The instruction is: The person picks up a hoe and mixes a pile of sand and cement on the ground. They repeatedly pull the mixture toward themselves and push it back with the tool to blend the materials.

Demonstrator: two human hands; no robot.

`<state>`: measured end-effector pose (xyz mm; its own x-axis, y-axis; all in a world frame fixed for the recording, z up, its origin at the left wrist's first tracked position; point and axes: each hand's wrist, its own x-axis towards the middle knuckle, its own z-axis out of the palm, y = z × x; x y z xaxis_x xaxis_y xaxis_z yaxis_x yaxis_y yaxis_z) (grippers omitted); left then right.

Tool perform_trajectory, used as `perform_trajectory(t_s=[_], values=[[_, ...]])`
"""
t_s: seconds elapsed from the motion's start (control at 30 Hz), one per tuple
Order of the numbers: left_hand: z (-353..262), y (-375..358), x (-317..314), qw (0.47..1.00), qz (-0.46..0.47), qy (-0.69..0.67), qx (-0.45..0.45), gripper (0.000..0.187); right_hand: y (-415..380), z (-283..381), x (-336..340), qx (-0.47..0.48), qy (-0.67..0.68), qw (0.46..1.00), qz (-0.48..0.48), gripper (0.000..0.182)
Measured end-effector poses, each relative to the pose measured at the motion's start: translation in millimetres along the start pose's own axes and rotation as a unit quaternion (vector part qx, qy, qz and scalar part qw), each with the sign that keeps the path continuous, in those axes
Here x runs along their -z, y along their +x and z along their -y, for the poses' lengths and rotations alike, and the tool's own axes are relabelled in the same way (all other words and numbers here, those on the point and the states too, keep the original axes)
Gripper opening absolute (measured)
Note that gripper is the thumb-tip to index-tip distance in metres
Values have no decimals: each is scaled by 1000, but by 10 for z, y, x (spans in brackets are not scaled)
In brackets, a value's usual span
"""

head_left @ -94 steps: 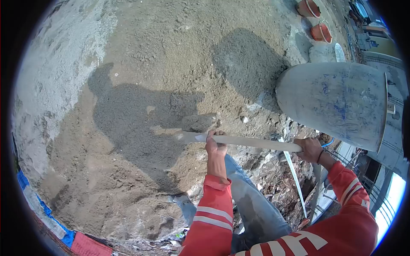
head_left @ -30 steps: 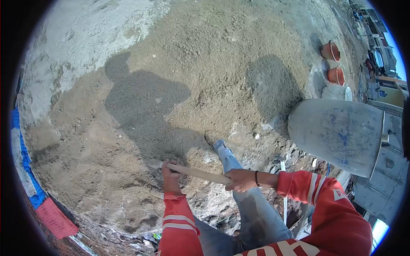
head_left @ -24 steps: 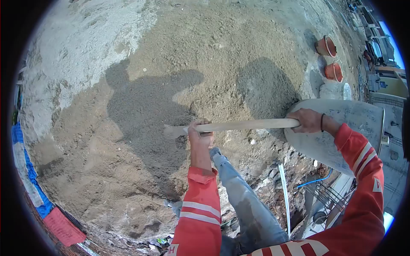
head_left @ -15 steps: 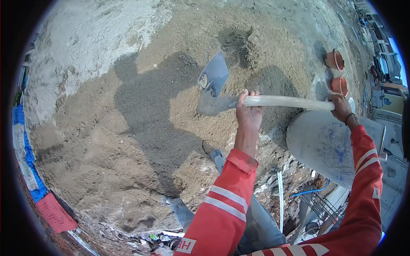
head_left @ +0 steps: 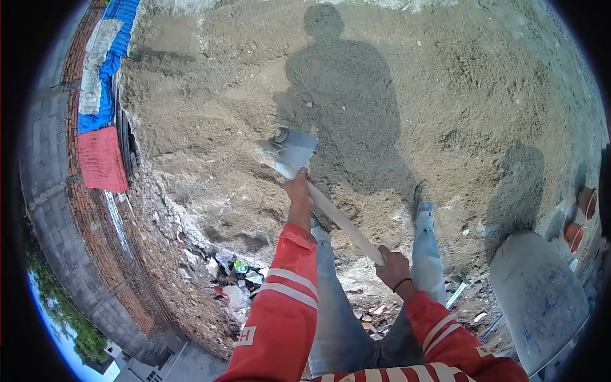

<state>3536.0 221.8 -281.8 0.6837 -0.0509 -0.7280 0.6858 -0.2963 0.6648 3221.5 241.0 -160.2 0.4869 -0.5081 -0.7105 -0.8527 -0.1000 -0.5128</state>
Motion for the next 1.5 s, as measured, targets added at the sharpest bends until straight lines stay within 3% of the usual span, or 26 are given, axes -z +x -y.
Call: perform_trajectory(t_s=[0.07,0.13,0.23,0.33,0.43,0.5,0.53,0.63,0.73,0.8,0.83,0.87,0.93,0.97,1.03,1.07,1.13,1.17,1.3,1.4,1.43,1.5], values=[[-703,318,134,998,57,-13,-17,16,387,608,-301,25,27,999,-29,33],[-1199,572,112,988,98,22,-115,10,833,1140,-512,53,52,996,-46,42],[-1458,811,7,975,132,25,-177,12,1475,1834,-612,64,81,992,-72,43],[-1112,1111,-57,958,118,128,-226,19,1955,1961,-819,83,96,988,-89,44],[-557,1152,-18,938,101,304,-130,39,1973,1829,-1054,-1,146,986,-76,40],[304,1227,159,901,114,404,-109,46,1544,1648,-1186,-80,137,986,-51,38],[555,1034,272,907,174,383,-32,50,1302,1519,-1283,-118,129,983,-50,36],[958,114,488,879,155,451,2,54,601,1017,-1493,-180,119,976,-31,31],[1653,-71,741,883,176,435,11,51,146,718,-1601,-183,90,979,-23,31],[1772,-232,831,874,196,434,98,50,-7,599,-1615,-188,81,979,-16,33],[2138,-78,948,871,226,419,126,46,-67,582,-1638,-193,76,978,-19,34],[1994,-227,912,885,220,388,133,16,-70,594,-1551,-205,105,973,15,37],[2048,-240,921,899,243,293,217,12,-41,642,-1338,-206,107,972,44,39],[1994,-293,878,895,251,299,217,12,-13,621,-1209,-208,110,969,76,41],[1976,-345,789,911,185,176,324,17,-28,534,-869,-212,114,967,81,42],[1984,-404,724,909,185,182,325,17,-82,417,-706,-194,124,967,106,42],[1996,-546,564,915,169,67,361,13,-267,117,-362,-167,146,965,138,41],[2026,-613,442,917,166,70,357,13,-373,-68,-99,-149,145,965,157,39],[2363,-931,-80,929,93,-135,331,12,-676,-1040,1109,-59,81,971,219,33],[2676,-1402,-765,892,48,-234,385,14,-603,-2040,1878,19,-99,975,199,32],[2659,-1672,-1020,890,78,-253,370,14,-533,-2276,2110,1,-201,961,191,33],[2904,-1855,-1353,841,98,-340,409,12,-428,-2934,2302,58,-281,950,121,36]])
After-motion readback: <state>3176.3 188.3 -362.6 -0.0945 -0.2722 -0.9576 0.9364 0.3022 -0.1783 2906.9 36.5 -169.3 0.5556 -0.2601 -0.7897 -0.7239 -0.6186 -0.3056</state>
